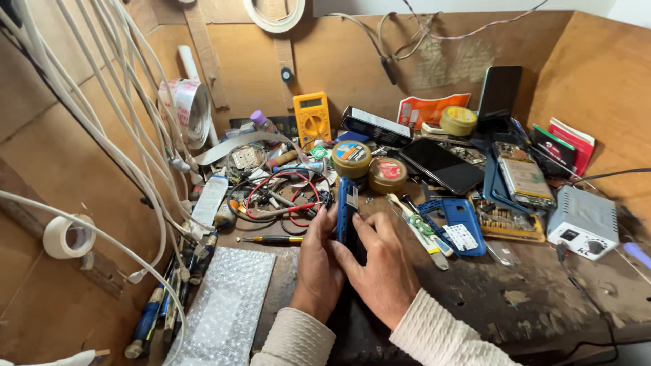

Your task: The person uses a heat gun on a mobile phone circuit board, applies paste from a small container with a tool, and places a battery and components into a phone casing by hand.

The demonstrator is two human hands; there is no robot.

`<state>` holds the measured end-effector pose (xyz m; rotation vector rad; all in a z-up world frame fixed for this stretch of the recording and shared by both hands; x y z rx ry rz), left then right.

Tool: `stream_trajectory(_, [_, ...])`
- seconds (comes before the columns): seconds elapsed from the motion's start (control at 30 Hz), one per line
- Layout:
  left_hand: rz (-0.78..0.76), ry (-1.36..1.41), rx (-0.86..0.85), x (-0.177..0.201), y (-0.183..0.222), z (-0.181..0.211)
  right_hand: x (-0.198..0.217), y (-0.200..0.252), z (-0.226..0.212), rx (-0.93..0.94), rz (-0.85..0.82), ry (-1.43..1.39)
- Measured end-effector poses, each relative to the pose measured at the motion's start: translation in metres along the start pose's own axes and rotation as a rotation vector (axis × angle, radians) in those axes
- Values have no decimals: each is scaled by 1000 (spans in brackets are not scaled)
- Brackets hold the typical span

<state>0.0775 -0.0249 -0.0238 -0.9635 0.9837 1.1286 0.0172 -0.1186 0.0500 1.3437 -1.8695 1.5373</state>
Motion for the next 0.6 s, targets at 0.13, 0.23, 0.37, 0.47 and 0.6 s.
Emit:
stream_trajectory(0.13, [106,-111,-5,-1,3,0,-7,2,15,-143,54,-83])
stream_trajectory(0.23, [29,-328,-153,-3,6,8,-14,-4,44,-301,-9,-289])
stream_trajectory(0.37, [48,-616,-172,-9,12,8,-22,-4,76,-498,-138,-557])
stream_trajectory(0.47, [109,-719,-138,-19,11,5,-20,-3,83,-502,-182,-455])
stream_trajectory(0.6, [395,-1203,-42,-27,15,10,-6,-4,78,-344,-144,-190])
Point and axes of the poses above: each hand's wrist, its own y-axis away from the middle knuckle, its own x-axis out of the back of the hand, z = x × y, the point moved 5 cm from there along -y, towards the middle knuckle, and after that the axes turned 15 degrees about y, right-handed, at the moved point
